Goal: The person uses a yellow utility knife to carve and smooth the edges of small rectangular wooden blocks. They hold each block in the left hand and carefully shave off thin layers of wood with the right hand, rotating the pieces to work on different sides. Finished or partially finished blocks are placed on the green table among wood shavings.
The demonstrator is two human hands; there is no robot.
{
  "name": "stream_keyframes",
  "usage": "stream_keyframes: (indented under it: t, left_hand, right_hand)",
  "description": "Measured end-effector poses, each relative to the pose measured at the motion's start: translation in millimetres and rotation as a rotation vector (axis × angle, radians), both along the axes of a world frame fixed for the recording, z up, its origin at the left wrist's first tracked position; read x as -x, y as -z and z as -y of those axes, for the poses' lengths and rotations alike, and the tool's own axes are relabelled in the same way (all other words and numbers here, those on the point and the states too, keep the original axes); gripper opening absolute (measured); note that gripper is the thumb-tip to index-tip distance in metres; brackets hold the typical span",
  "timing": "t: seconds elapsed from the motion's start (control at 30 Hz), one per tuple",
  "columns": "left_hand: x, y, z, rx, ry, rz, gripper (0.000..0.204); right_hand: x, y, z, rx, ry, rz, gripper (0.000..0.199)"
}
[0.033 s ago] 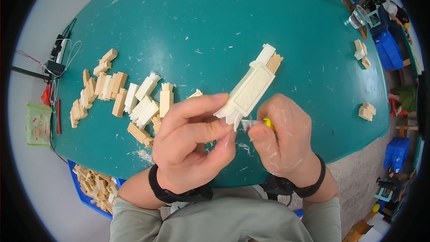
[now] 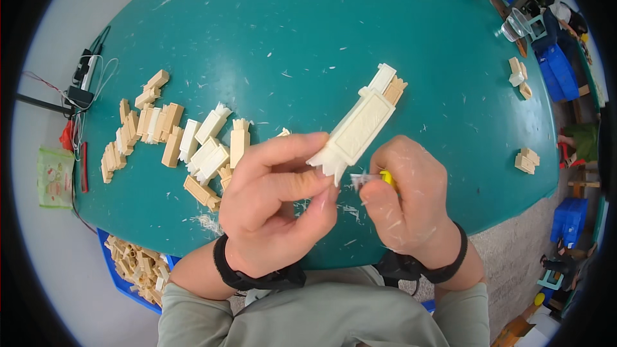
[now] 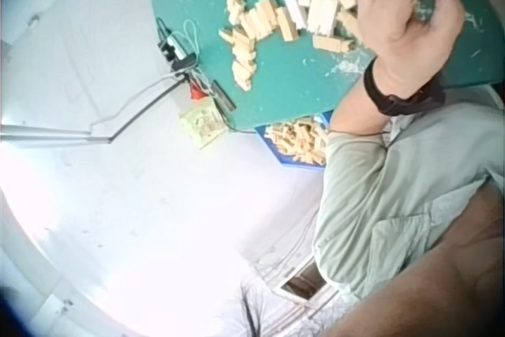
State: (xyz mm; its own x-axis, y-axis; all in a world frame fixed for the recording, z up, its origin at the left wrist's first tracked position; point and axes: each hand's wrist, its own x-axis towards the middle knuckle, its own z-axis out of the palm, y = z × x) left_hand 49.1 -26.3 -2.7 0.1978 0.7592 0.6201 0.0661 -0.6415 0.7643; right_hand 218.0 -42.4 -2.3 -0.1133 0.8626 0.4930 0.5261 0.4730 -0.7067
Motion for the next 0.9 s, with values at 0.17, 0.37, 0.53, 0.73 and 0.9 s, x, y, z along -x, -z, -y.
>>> stream_keyframes:
  t: [0.17,0.37,0.53,0.73,0.9]
  left_hand:
    - [1,5,0,0.216,0.098,0.117,0.017]
    - [-2,2,0,0.324,0.218,0.144,0.019]
    - [4,-1,-12,0.123,-0.029,-0.159,0.029]
    - [4,-3,-6,0.459,0.287,-0.048,0.039]
    - [7,0,-9,0.329,0.219,0.081,0.037]
  right_hand:
    - [-9,-8,1,0.306,-0.064,-0.477,0.025]
    - [-9,-17,-3,0.545,0.060,-0.769,0.020]
    - [-3,-6,-2,0.284,0.025,-0.648,0.019]
    - [-2,1,-5,0.160,-0.176,-0.320,0.030]
    - [-3,-2,0,0.230,-0.201,-0.336,0.028]
